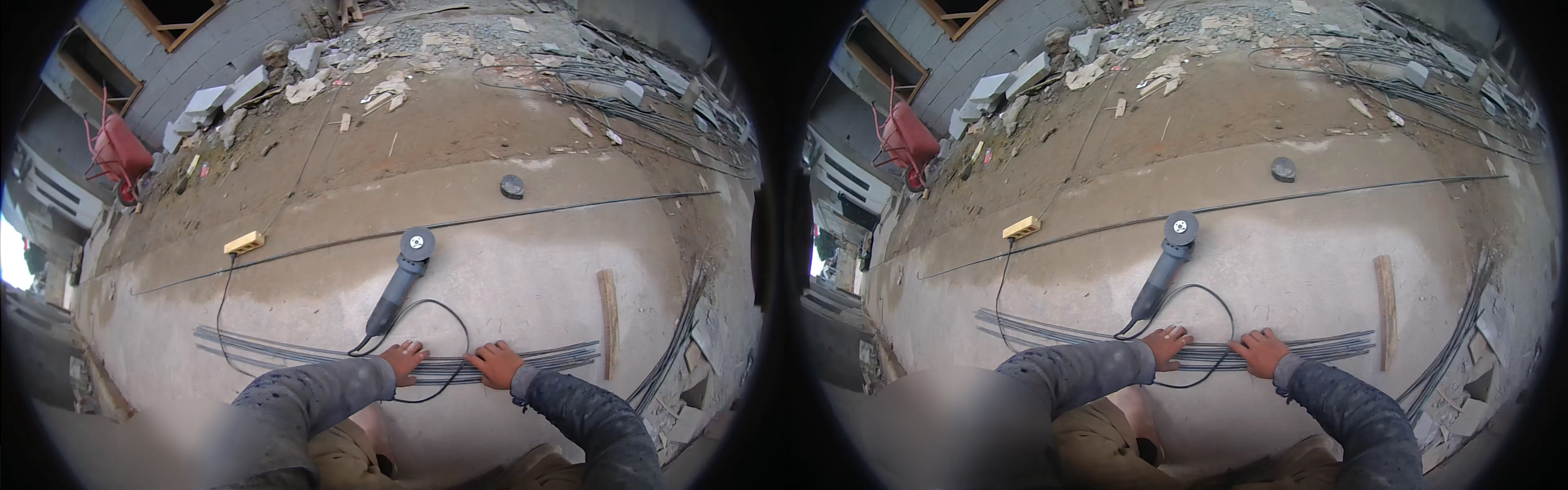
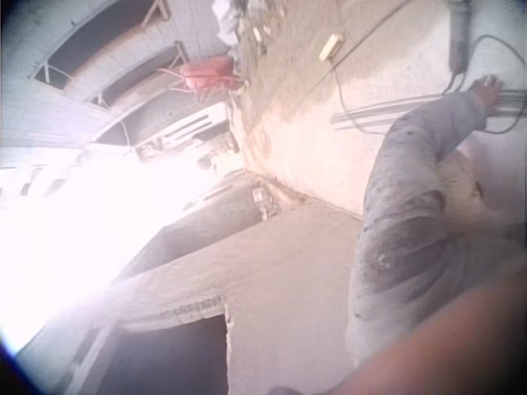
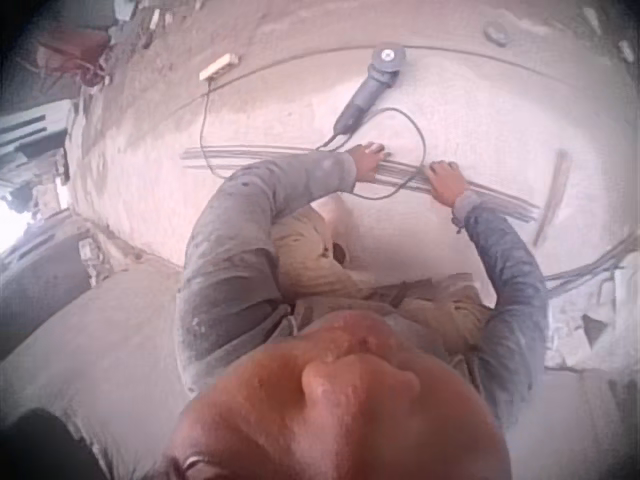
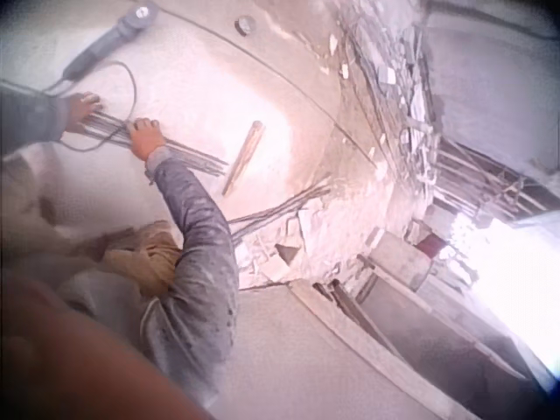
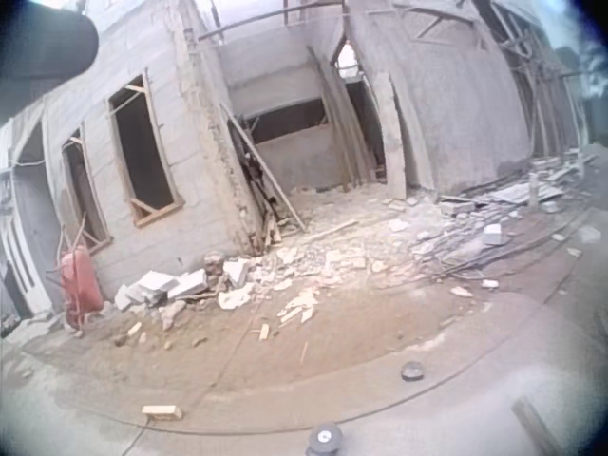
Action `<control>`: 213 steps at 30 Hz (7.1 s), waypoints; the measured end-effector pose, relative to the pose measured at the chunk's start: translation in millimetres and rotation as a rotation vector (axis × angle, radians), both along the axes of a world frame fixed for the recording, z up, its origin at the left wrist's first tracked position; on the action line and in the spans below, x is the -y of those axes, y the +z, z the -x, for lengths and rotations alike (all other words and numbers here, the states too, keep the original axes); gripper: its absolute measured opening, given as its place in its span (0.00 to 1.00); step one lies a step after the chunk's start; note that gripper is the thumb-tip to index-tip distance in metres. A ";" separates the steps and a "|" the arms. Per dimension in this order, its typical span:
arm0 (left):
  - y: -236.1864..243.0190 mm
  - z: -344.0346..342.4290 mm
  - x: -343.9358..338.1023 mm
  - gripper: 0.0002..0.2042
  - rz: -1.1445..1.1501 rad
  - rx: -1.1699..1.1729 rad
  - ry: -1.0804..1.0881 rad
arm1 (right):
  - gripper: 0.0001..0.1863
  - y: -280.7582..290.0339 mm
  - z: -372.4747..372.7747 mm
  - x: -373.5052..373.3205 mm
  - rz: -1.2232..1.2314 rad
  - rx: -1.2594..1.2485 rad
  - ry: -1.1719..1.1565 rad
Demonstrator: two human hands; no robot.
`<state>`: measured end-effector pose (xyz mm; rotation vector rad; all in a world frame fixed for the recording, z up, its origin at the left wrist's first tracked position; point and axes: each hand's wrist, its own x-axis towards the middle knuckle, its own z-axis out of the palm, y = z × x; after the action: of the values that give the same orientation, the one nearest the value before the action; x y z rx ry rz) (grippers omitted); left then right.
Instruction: The person organizes a bundle of metal rods on a concrete floor, aligns one rod against a wooden block, and cuts through it using an angle grinder.
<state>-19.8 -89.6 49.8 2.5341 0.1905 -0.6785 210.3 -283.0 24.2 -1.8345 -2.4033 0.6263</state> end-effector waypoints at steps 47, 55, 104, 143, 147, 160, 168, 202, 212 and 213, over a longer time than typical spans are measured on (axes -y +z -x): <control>-46.3 -11.1 -59.5 0.16 0.348 -0.709 0.015 | 0.32 -8.1 10.3 10.7 0.100 0.040 -0.072; 99.0 -72.4 -160.0 0.13 -0.601 0.029 0.338 | 0.33 -9.3 6.2 16.7 0.088 0.019 -0.099; 25.2 75.9 -107.8 0.22 -0.108 -0.829 0.144 | 0.29 9.3 -17.0 12.7 0.242 0.005 -0.070; 23.2 22.9 -121.6 0.42 -0.229 -0.422 0.467 | 0.24 -1.0 -30.0 13.6 0.182 -0.101 -0.130; 37.8 1.0 -132.1 0.35 -0.396 -0.309 0.539 | 0.24 -4.9 -30.7 15.6 0.169 -0.113 -0.133; 9.2 -36.9 -84.5 0.46 -0.477 -0.196 0.533 | 0.23 -12.1 -34.1 16.1 0.175 -0.122 -0.157; -7.6 -26.1 -89.5 0.52 -0.385 -0.078 0.552 | 0.24 -12.4 -33.5 16.4 0.142 -0.162 -0.150; -22.3 -20.7 -180.6 0.17 -0.470 0.192 0.515 | 0.25 -24.8 -75.5 3.5 -0.136 0.036 -0.491; -42.0 -60.5 -204.1 0.22 -0.175 0.200 0.833 | 0.28 -47.5 -108.1 -12.2 -0.178 0.142 -0.697; -41.8 -70.6 -188.7 0.24 0.089 0.278 1.026 | 0.29 -47.1 -108.8 -8.2 -0.176 0.166 -0.705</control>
<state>50.8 99.1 7.9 2.0102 1.2009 0.0743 319.1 -274.8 -22.9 -2.4940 -1.6108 0.1929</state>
